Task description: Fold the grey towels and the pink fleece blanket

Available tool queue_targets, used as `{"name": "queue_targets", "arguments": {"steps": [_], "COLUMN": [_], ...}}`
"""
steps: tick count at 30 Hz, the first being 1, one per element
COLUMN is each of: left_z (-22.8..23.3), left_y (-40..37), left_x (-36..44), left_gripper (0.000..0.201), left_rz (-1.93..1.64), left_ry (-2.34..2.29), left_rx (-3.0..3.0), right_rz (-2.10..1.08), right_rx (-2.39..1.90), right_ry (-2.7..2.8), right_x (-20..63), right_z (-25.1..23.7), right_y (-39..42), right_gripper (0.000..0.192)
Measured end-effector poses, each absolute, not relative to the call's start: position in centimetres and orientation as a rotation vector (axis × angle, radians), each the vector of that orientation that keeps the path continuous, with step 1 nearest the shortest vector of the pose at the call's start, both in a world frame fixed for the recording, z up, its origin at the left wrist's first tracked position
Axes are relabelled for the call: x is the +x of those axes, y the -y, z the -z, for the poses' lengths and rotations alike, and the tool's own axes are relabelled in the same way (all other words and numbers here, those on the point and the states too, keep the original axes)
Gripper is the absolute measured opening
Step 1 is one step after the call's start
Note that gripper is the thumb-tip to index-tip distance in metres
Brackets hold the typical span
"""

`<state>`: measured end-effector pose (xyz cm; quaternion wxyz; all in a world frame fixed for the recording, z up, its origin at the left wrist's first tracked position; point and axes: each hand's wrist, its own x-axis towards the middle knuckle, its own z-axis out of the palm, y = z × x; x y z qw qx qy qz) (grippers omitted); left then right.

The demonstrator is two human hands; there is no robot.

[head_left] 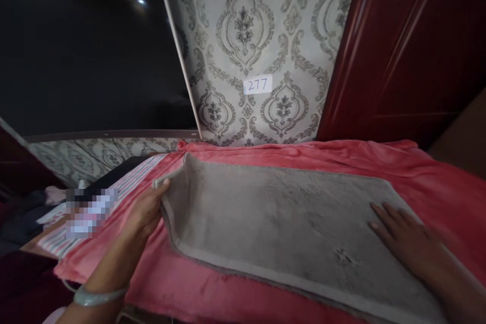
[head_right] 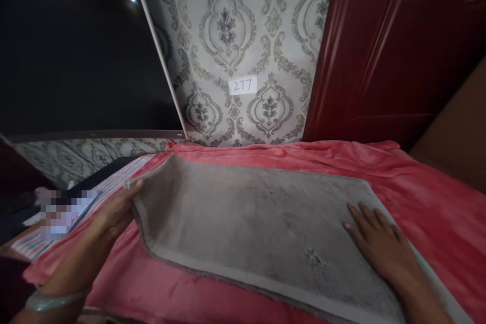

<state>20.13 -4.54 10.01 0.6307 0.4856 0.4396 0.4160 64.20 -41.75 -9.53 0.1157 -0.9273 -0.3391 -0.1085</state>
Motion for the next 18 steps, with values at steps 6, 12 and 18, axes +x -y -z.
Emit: {"name": "queue_targets", "arguments": {"steps": [6, 12, 18], "left_z": [-8.0, 0.8, 3.0], "left_y": [11.2, 19.5, 19.4], "left_x": [29.6, 33.6, 31.6], "left_gripper": [0.043, 0.065, 0.086], "left_rz": [-0.729, -0.112, -0.167], "left_ry": [-0.554, -0.317, -0.339], "left_rx": [1.834, 2.553, 2.62], "right_rz": [0.263, 0.228, 0.196], "right_rx": [-2.729, -2.761, -2.757], "right_ry": [0.992, 0.974, 0.964], "right_x": [63.5, 63.5, 63.6], "right_z": [8.4, 8.1, 7.7], "right_y": [41.4, 41.1, 41.3], "right_gripper": [0.073, 0.073, 0.068]}}
